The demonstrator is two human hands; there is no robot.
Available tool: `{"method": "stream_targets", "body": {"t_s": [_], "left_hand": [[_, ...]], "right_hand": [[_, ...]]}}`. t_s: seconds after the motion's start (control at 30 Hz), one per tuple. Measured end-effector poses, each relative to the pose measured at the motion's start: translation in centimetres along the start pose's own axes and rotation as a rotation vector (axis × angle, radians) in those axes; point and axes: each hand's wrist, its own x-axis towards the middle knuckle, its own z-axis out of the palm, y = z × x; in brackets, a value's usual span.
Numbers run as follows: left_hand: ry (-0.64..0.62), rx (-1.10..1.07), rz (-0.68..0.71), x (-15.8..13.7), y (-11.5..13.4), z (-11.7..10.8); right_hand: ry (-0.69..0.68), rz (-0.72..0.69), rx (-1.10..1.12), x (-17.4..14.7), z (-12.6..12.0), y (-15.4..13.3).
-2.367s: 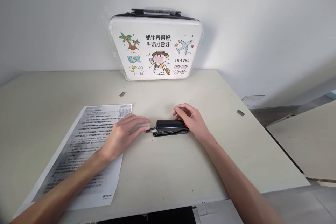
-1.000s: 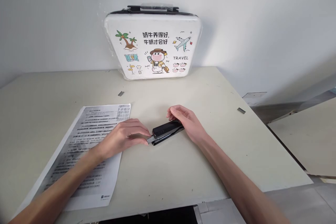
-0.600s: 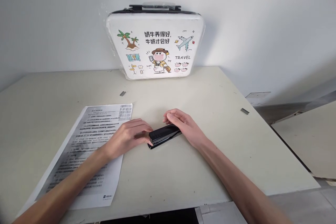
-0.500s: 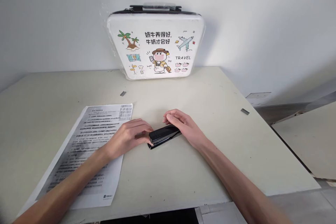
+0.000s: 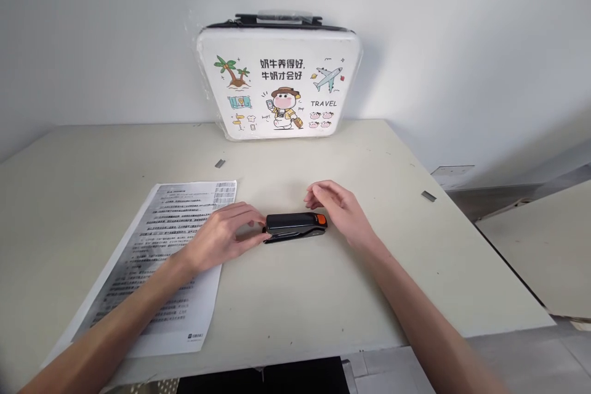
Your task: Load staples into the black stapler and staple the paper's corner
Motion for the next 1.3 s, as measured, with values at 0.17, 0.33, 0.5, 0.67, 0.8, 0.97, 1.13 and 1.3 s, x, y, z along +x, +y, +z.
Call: {"method": "stream_targets", "body": {"t_s": [0.17,0.33,0.5,0.67,0.8,0.97,1.13,1.3], "left_hand": [[-0.026,-0.007,-0.020,0.3,-0.1,-1.4],[-0.146,0.147,-0.125,-2.1,-0.6,-5.1],[-0.253,0.263,-0.172,-9.8,0.4,-6.9],[-0.332,0.347,-0.171,-16.3,4.4,-4.9],[-0.322,0.353,-0.104,-17.2,8.3,-3.6],[-0.258,0.220,0.035,-16.2,10.1,-3.4],[-0.191,0.159,0.063,-15.4,10.2,-2.8],[-0.114,0.130,0.038,-15.0,10.7,-2.1]], "right_hand": [[-0.092,-0.024,-0.130,-0.6,0.5,-0.3],[-0.172,-0.067,-0.290,-0.7,1.1,0.0],[-0.184,-0.095,-0.306,-0.7,0.9,0.3],[-0.160,-0.099,-0.341,-1.2,1.3,0.2],[-0.122,-0.105,-0.354,-1.6,1.7,0.2],[-0.092,-0.118,-0.358,-1.6,1.8,0.4],[-0.085,-0.127,-0.365,-1.6,1.9,0.6],[-0.077,-0.116,-0.378,-1.7,1.8,0.6]]}}
